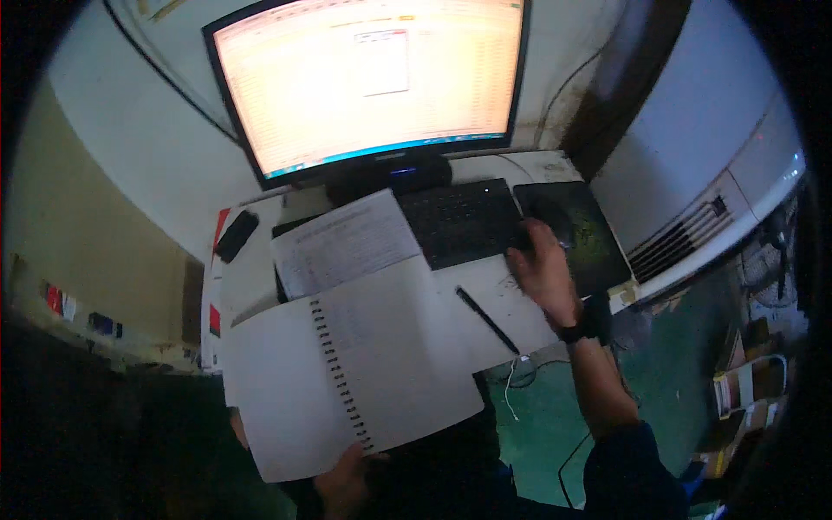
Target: The recorder fills out a paper form, checks data on a computer screen, and types information from the paper into the computer system.
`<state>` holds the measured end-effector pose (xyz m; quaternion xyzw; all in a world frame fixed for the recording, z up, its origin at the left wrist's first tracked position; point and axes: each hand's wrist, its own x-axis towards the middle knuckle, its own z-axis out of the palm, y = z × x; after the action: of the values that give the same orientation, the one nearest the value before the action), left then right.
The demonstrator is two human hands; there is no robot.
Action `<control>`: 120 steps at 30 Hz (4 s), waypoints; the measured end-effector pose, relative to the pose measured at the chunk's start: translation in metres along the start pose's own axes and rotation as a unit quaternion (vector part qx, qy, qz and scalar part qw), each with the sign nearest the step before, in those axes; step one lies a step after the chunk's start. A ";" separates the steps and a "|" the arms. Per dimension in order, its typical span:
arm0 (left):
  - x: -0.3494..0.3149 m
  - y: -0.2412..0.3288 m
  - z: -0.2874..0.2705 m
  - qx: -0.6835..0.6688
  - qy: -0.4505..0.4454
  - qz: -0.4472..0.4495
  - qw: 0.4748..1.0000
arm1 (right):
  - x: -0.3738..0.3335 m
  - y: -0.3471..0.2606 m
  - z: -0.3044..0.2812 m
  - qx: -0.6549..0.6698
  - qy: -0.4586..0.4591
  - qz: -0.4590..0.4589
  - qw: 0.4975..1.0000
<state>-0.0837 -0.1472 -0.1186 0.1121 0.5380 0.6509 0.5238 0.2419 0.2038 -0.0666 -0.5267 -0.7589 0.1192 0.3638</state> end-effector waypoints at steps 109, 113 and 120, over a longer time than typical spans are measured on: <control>-0.045 -0.019 0.048 0.194 -0.189 -0.126 0.954 | -0.073 -0.147 0.047 0.429 -0.284 0.021 0.857; -0.043 -0.033 0.039 0.160 -0.126 -0.194 0.960 | -0.075 -0.144 0.049 0.430 -0.279 0.048 0.857; -0.045 -0.017 0.050 0.134 -0.152 -0.153 0.967 | -0.074 -0.144 0.051 0.405 -0.261 -0.025 0.876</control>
<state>-0.0198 -0.1558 -0.0939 0.1953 0.5449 0.4604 0.6730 0.1177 0.0889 -0.0529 -0.2637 -0.7246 0.5401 0.3372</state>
